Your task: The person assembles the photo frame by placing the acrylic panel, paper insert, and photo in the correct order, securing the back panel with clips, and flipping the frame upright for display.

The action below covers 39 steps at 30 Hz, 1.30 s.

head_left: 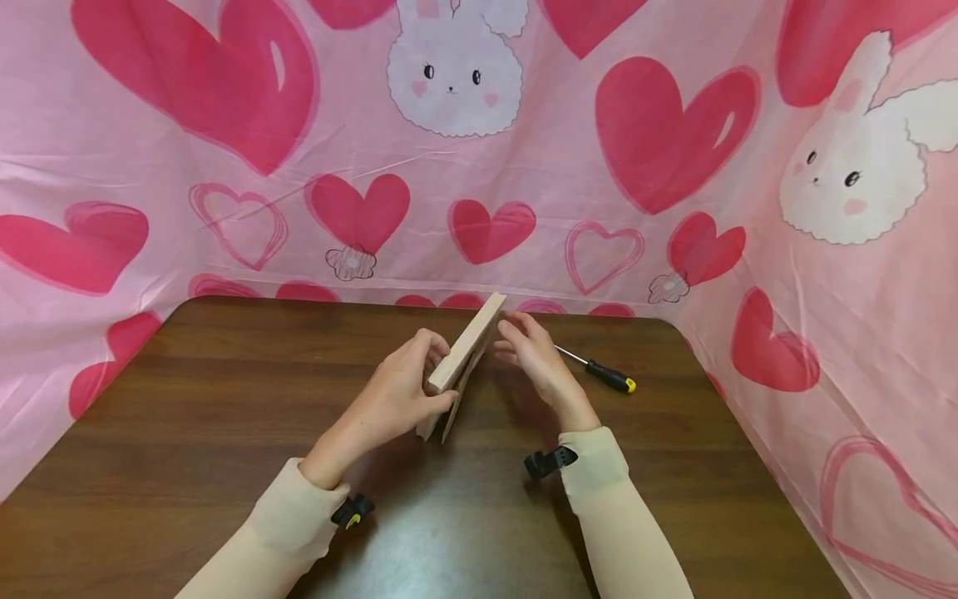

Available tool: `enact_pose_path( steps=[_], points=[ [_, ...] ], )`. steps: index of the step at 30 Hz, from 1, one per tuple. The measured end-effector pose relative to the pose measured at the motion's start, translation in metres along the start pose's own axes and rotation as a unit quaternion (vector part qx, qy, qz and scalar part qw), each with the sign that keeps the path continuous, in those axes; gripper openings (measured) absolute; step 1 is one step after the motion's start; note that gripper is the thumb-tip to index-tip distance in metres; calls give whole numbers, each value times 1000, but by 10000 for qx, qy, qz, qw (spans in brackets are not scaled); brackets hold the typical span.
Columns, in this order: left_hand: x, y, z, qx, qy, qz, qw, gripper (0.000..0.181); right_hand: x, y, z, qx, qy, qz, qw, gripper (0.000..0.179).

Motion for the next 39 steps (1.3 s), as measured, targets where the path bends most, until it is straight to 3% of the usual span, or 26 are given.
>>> enact_pose_path(
  steps=[7,14,21,25,29,32,35,39],
  points=[
    [17,1,-1,-179,589,-89,9981,46,-10,0,-2,158,-118,173,9997,58],
    [28,-4,-4,228,869,-149,9958,44,-16,3,-3,187,-142,288,9993,61],
    [43,-7,-8,491,1244,-754,9881,36,-21,1,-3,213,-331,-118,9992,61],
    [51,-7,-9,466,1505,-1027,9822,28,-26,-1,-3,320,-427,-444,9976,62],
    [55,-5,-9,363,1669,-1037,9798,24,-28,-7,-1,422,-381,-727,9957,60],
    [53,0,-9,394,1635,-747,9829,29,-28,-10,-1,448,-317,-890,9945,58],
    [47,14,-8,137,1440,-173,9893,43,-28,-13,-1,457,-246,-1055,9931,57],
    [39,40,-10,-746,1292,374,9881,76,-28,-18,0,478,-159,-1282,9905,57]
  ],
)
Point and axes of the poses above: each hand's wrist, its own z-axis towards the middle knuckle, its own x-axis out of the palm, y = z × x, the point moved 9 cm from there along z, towards the middle knuckle, and after that the axes turned 8 degrees about -z, right-handed, at the moved point
